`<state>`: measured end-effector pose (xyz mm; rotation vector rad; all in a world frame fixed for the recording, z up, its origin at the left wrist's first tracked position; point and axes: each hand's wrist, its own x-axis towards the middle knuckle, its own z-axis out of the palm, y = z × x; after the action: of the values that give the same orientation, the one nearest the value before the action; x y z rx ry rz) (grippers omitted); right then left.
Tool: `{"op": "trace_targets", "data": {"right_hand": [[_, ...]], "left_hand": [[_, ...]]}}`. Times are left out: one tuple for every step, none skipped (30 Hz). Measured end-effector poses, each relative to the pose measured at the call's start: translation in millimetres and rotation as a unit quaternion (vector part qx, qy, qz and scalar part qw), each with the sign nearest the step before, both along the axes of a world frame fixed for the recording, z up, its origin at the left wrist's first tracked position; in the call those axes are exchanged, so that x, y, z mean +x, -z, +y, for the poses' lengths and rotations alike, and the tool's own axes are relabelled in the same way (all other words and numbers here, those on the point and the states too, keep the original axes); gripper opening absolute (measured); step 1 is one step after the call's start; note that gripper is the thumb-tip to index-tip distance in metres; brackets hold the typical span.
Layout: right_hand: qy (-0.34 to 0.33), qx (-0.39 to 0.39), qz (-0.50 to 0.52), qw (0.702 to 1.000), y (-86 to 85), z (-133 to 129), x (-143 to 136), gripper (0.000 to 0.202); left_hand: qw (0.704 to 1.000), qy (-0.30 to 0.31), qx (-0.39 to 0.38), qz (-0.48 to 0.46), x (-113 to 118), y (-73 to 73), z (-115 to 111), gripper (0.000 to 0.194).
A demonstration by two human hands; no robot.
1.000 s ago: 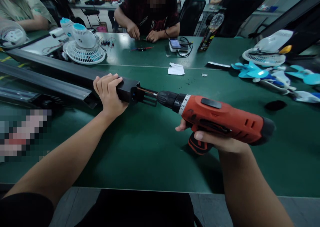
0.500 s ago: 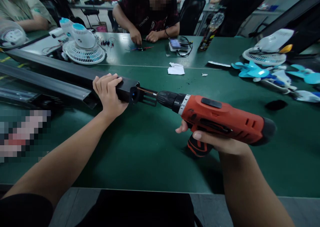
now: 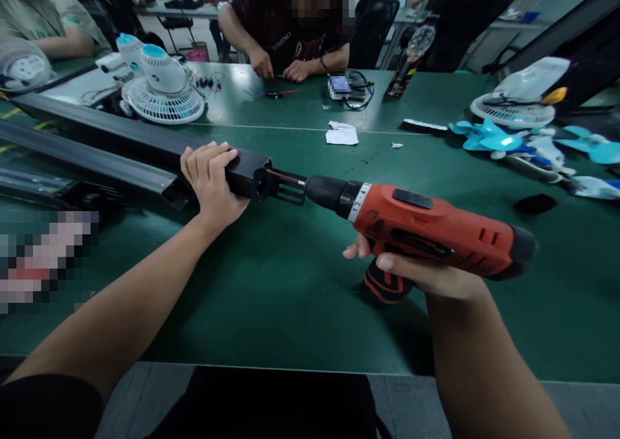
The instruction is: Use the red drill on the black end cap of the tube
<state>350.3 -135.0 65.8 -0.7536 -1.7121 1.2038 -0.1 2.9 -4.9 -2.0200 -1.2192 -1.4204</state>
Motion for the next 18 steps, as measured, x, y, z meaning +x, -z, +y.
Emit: {"op": "trace_targets", "data": {"right_hand": [[0.001, -0.004, 0.002, 1.0, 0.3, 0.4, 0.3, 0.026], [0.002, -0.006, 0.004, 1.0, 0.9, 1.0, 0.9, 0.027], [0.003, -0.005, 0.006, 1.0, 1.7, 1.6, 1.7, 0.03], [0.003, 0.0, 0.008, 1.0, 2.5, 2.2, 2.7, 0.034], [0.002, 0.005, 0.01, 1.0, 3.1, 2.7, 3.7, 0.037], [-0.002, 0.008, 0.01, 1.0, 3.5, 2.9, 4.4, 0.039], [-0.006, 0.005, 0.009, 1.0, 3.5, 2.8, 4.9, 0.039], [-0.011, -0.003, 0.008, 1.0, 3.2, 2.5, 5.2, 0.038], [-0.015, -0.013, 0.006, 1.0, 2.7, 1.9, 5.2, 0.036], [-0.018, -0.025, 0.005, 1.0, 2.1, 1.2, 5.1, 0.035], [-0.019, -0.034, 0.005, 0.999, 1.6, 0.6, 5.0, 0.033], [-0.019, -0.04, 0.006, 0.999, 1.2, 0.1, 5.0, 0.032], [-0.017, -0.044, 0.005, 0.999, 1.2, -0.1, 5.2, 0.032], [-0.015, -0.045, 0.005, 0.999, 1.4, -0.2, 5.7, 0.032], [-0.015, -0.045, 0.004, 0.999, 2.0, 0.1, 6.3, 0.031], [-0.017, -0.045, 0.003, 0.999, 2.8, 0.4, 7.1, 0.032], [-0.019, -0.044, 0.002, 0.999, 3.7, 0.9, 7.9, 0.032], [-0.02, -0.041, 0.002, 0.999, 4.5, 1.4, 8.5, 0.033]], "left_hand": [[1.0, 0.005, -0.004, -0.001, -0.3, -0.2, -0.2, 0.048], [1.0, 0.009, -0.009, -0.001, -0.6, -0.3, -0.3, 0.049], [1.0, 0.011, -0.014, -0.002, -1.0, -0.5, -0.4, 0.049], [1.0, 0.011, -0.021, -0.002, -1.3, -0.6, -0.4, 0.049], [1.0, 0.01, -0.028, -0.004, -1.6, -0.7, -0.4, 0.048], [0.999, 0.01, -0.035, -0.005, -1.9, -0.7, -0.4, 0.048], [0.999, 0.01, -0.038, -0.005, -2.1, -0.5, -0.2, 0.048], [0.999, 0.01, -0.036, -0.004, -2.3, -0.3, 0.0, 0.048], [1.0, 0.011, -0.028, -0.003, -2.5, 0.0, 0.2, 0.049], [1.0, 0.011, -0.017, 0.0, -2.6, 0.3, 0.4, 0.049], [1.0, 0.009, -0.005, 0.002, -2.6, 0.6, 0.6, 0.05], [1.0, 0.007, 0.004, 0.003, -2.6, 0.8, 0.8, 0.051], [1.0, 0.004, 0.008, 0.004, -2.5, 0.9, 0.9, 0.051], [1.0, 0.001, 0.008, 0.005, -2.3, 0.8, 0.9, 0.051], [1.0, -0.001, 0.005, 0.006, -2.1, 0.6, 0.8, 0.051], [1.0, -0.001, -0.001, 0.006, -1.8, 0.4, 0.6, 0.051], [1.0, 0.0, -0.007, 0.006, -1.5, 0.1, 0.5, 0.05], [1.0, 0.003, -0.014, 0.004, -1.2, -0.2, 0.2, 0.05]]}}
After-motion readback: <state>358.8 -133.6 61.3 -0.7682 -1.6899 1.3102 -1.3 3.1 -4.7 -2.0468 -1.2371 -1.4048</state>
